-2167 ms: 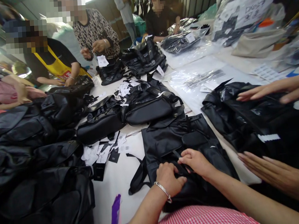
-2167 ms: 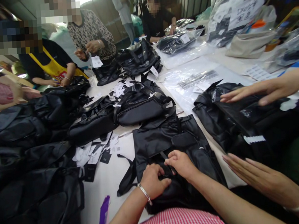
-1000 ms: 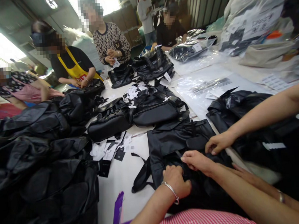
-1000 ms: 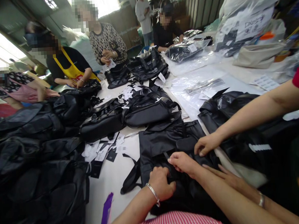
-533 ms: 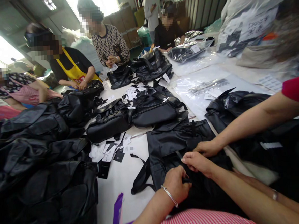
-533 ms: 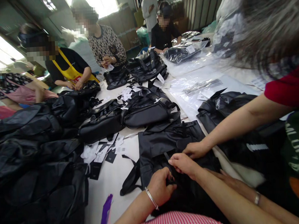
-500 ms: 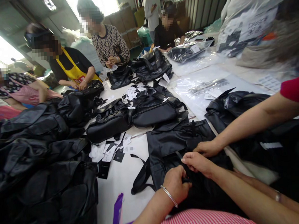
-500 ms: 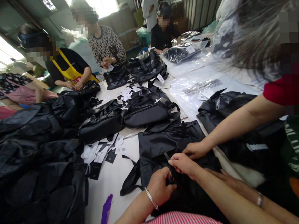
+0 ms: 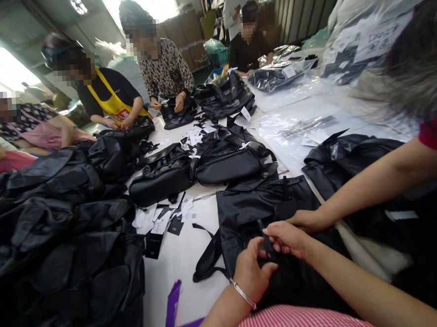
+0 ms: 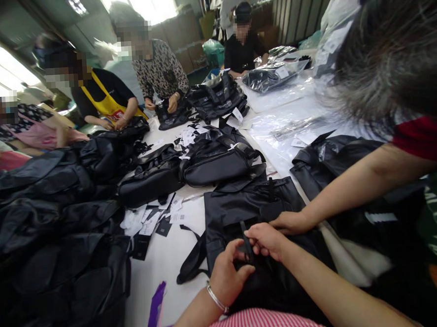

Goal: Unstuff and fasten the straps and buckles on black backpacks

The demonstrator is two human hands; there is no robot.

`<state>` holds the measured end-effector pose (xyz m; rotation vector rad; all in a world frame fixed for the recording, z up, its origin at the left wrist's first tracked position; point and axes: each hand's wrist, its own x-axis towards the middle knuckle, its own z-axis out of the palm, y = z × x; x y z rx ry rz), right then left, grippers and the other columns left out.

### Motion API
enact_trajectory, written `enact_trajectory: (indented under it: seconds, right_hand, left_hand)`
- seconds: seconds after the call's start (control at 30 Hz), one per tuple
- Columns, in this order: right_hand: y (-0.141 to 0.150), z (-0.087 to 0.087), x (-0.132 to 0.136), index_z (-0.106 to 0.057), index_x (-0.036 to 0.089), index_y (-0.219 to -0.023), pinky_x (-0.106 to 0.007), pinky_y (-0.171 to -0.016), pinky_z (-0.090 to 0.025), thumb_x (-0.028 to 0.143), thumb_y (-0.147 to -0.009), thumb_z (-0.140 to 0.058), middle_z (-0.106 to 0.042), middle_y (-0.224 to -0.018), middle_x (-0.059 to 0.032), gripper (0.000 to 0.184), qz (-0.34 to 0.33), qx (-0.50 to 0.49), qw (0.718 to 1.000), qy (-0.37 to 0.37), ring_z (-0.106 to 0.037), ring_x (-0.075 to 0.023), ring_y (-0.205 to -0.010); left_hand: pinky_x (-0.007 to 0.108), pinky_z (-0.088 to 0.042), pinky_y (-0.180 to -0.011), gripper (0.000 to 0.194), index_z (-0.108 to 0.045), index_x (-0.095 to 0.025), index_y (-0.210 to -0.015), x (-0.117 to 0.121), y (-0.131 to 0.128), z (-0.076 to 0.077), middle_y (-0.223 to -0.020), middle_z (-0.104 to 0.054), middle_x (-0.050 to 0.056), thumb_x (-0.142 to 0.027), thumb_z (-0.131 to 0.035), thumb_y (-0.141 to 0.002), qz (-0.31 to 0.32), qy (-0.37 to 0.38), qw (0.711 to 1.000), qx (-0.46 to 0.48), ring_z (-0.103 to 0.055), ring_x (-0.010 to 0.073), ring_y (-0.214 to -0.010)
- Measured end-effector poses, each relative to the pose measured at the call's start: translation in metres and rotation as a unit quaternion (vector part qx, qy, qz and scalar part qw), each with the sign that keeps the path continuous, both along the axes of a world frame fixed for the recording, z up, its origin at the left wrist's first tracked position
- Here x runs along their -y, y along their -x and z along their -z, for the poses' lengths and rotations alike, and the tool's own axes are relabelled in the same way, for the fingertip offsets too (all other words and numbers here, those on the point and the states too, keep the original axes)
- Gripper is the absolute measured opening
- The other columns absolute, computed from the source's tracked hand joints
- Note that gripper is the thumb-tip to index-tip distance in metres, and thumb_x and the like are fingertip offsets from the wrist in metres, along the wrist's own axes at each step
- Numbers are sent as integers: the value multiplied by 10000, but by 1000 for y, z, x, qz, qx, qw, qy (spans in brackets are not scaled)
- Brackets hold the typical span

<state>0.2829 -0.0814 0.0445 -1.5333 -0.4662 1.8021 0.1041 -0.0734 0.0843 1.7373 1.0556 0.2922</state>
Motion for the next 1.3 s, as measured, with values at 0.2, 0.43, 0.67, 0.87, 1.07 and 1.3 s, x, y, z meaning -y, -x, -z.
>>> enact_trajectory:
  seconds: [0.2,0.43,0.67,0.87,1.07,1.3]
  right_hand:
    - [-1,0,1,-497,181,-688,-143,-307,-207,317,-814,-529,-517,-558,26,188,-36,-16,998,40,-432,-54,-369]
    - [5,-5,17,-501,178,-661,-156,-322,-187,290,-782,-528,-493,-493,48,167,-109,21,994,26,-366,-48,-326]
    - [-6,-36,33,-561,186,-655,-226,-471,-346,271,-822,-555,-566,-595,-3,187,-210,275,925,-156,-500,-117,-523]
    - [-7,-62,53,-598,239,-1103,-293,-740,-463,182,-722,-696,-623,-982,-35,397,-274,356,819,-355,-580,-184,-834]
    - [-3,-37,46,-655,199,-875,-294,-725,-491,180,-905,-503,-649,-810,-27,156,-138,407,822,-375,-614,-165,-781]
    - [-8,-31,68,-662,202,-1006,-271,-773,-551,181,-913,-520,-711,-912,-44,171,-131,430,775,-444,-674,-162,-843]
  left_hand:
    - [312,-511,-845,696,-490,-240,-1249,5,4,6,-937,-675,-15,-84,-779,-635,6,-82,997,-3,-630,163,-872]
    - [296,-504,-845,653,-480,-201,-1254,7,4,13,-885,-679,-15,-64,-730,-667,-19,-96,995,27,-635,146,-844]
    - [280,-500,-761,284,-683,-211,-983,0,-4,14,-861,-685,5,-137,-646,-711,-17,-35,999,-21,-622,156,-799]
    - [269,-483,-710,197,-725,-207,-899,-7,-6,20,-832,-694,7,-207,-661,-713,-18,39,999,-5,-613,157,-763]
    - [257,-456,-666,375,-653,-197,-1044,-4,-8,23,-792,-663,-7,-222,-720,-676,-41,63,997,-19,-592,144,-711]
    - [235,-438,-631,349,-552,-174,-948,-4,-10,23,-745,-645,-19,-181,-720,-643,-91,84,992,-22,-588,125,-670]
